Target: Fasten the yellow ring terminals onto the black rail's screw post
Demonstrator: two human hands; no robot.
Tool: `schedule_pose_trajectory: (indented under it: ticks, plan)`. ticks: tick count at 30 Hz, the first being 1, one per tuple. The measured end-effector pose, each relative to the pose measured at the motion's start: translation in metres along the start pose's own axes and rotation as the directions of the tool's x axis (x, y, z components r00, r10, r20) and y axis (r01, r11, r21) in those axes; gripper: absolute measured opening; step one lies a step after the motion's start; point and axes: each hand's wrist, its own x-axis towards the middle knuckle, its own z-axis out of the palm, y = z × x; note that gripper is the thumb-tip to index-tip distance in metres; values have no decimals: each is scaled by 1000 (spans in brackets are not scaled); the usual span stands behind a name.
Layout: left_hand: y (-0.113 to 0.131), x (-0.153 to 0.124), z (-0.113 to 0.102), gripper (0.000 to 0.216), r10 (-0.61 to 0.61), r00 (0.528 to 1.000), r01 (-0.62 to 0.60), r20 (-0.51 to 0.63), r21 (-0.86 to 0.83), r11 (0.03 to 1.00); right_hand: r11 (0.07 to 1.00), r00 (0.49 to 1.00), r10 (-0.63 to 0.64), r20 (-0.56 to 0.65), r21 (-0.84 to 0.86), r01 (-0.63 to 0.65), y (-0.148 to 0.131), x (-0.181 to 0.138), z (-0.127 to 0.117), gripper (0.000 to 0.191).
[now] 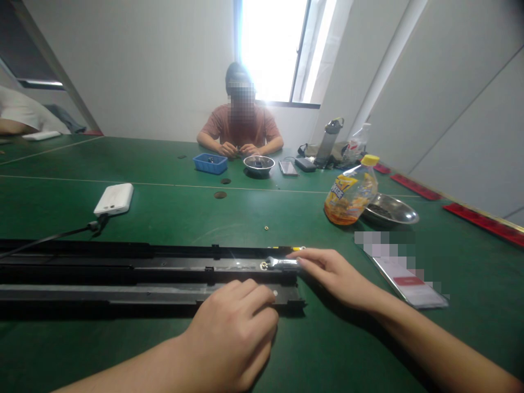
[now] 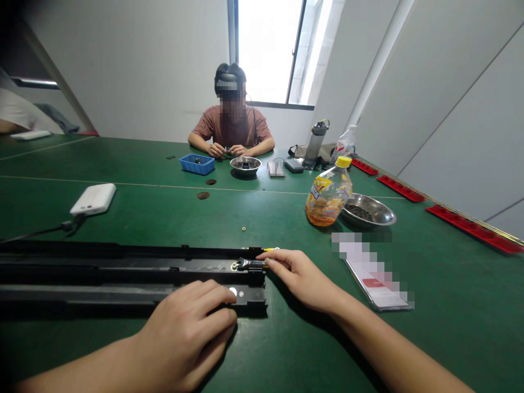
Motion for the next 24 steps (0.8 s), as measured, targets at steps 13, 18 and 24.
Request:
schedule_pose_trajectory:
  ticks: [13,18,24]
  plan:
    - [-1,-1,0,8,-4,1000,4,5,-7,1000,999,1000,5,-24,-54,-6,1,-2,1,37]
    - [-1,-1,1,8,-3,1000,3,11,-11,1000,1000,1000,-2,3,-20,2,3,-1,5,34]
    - [0,-1,1,6,4,1000,-4,-3,-2,1000,1000,1000,7,-13,-10,-8,2,0,3,35]
